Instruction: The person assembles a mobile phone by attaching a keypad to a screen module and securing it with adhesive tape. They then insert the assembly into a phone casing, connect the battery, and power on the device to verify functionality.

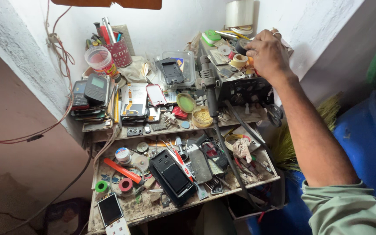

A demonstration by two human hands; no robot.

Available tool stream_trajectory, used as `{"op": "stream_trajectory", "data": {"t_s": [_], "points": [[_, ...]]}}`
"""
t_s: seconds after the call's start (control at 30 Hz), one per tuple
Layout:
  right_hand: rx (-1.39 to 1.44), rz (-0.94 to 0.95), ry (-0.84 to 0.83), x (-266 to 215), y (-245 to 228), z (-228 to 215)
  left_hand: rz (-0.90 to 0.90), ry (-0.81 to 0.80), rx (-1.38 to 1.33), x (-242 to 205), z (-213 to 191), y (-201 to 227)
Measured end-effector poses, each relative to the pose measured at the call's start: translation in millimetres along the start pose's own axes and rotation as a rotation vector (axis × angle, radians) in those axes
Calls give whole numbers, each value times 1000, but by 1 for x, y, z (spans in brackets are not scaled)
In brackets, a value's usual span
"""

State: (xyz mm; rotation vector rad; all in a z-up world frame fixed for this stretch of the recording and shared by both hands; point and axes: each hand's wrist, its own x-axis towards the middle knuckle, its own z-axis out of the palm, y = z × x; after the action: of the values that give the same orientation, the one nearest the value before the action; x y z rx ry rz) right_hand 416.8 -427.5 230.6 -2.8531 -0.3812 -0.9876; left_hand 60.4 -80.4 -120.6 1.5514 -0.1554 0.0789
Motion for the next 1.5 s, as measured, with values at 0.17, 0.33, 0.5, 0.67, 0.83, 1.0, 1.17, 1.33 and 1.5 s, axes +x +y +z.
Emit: {"op": "stream_trajectory", "data": {"t_s": [0.17,0.33,0.5,0.67,0.83,1.0,1.17,1.33,1.5], "points": [[-97,7,-127,5,-1,10,34,-8,17,6,-3,7],[-94,-218,165,-12,-17,-18,165,86,84,-15,-21,0],[316,-345,108,-104,-125,-72,95,123,0,-47,-51,70],[831,-163,-413,-222,-251,-72,-39,190,-30,-38,-67,126],[1282,220,-736,-292,-314,-24,-170,203,-165,-39,-80,138],[1393,398,-799,-311,-335,-4,-166,189,-181,-44,-90,136],[1195,278,-821,-307,-342,-12,-151,114,-13,-47,-105,138],[1229,123,-860,-308,-351,-13,-195,54,112,-48,-114,147],[1244,163,-919,-318,-354,-5,-70,56,291,-48,-119,153]]}}
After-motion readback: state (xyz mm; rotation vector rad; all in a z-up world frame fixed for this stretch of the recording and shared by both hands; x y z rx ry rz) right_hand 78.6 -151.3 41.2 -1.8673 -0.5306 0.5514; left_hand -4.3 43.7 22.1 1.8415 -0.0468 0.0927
